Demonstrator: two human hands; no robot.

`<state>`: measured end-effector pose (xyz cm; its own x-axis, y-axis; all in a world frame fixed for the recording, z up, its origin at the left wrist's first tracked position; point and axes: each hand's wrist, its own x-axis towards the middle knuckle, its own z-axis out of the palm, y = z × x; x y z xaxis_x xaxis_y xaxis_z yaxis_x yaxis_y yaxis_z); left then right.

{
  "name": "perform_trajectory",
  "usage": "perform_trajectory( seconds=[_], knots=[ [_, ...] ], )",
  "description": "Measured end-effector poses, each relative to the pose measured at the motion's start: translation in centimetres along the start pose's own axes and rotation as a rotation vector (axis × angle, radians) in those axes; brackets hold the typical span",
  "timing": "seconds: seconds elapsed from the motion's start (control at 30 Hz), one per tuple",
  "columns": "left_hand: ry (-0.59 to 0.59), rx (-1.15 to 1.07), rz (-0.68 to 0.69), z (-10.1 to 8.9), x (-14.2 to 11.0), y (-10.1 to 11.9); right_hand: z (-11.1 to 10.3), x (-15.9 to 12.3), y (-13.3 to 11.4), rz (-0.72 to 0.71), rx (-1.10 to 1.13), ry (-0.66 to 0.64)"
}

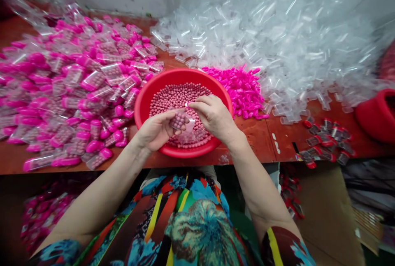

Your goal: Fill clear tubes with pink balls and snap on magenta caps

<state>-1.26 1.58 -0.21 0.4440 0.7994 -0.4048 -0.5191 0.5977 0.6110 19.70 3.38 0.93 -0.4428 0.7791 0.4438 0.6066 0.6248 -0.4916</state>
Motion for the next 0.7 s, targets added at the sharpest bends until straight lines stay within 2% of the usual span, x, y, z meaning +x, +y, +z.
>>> perform_trajectory(
  seconds=[0.07, 0.13, 0.2, 0.33, 0.53, 0.7],
  knots=[
    [0.011, -0.045, 0.003, -0.1, 0.1, 0.0, 0.4, 0.0, -0.5, 0.109, 0.050, 0.083],
    [0.004, -0.072, 0.016, -0.1, 0.0, -0.2, 0.8, -0.1, -1.4, 0.224, 0.191, 0.148],
    [-0.020, -0.068, 0.053, 0.0, -0.2, -0.4, 1.2, 0.0, -2.4, 0.292, 0.320, 0.155],
    [-0.024, -0.046, 0.141, 0.2, -0.7, -0.9, 1.8, 0.2, -3.5, 0.283, 0.352, 0.123],
    [-0.038, -0.029, 0.144, 0.4, -1.0, -1.2, 2.3, 0.2, -3.0, 0.265, 0.411, 0.133],
    [-0.037, -0.025, 0.162, 0.4, -0.8, -1.3, 2.3, 0.2, -2.9, 0.219, 0.363, 0.145]
  ],
)
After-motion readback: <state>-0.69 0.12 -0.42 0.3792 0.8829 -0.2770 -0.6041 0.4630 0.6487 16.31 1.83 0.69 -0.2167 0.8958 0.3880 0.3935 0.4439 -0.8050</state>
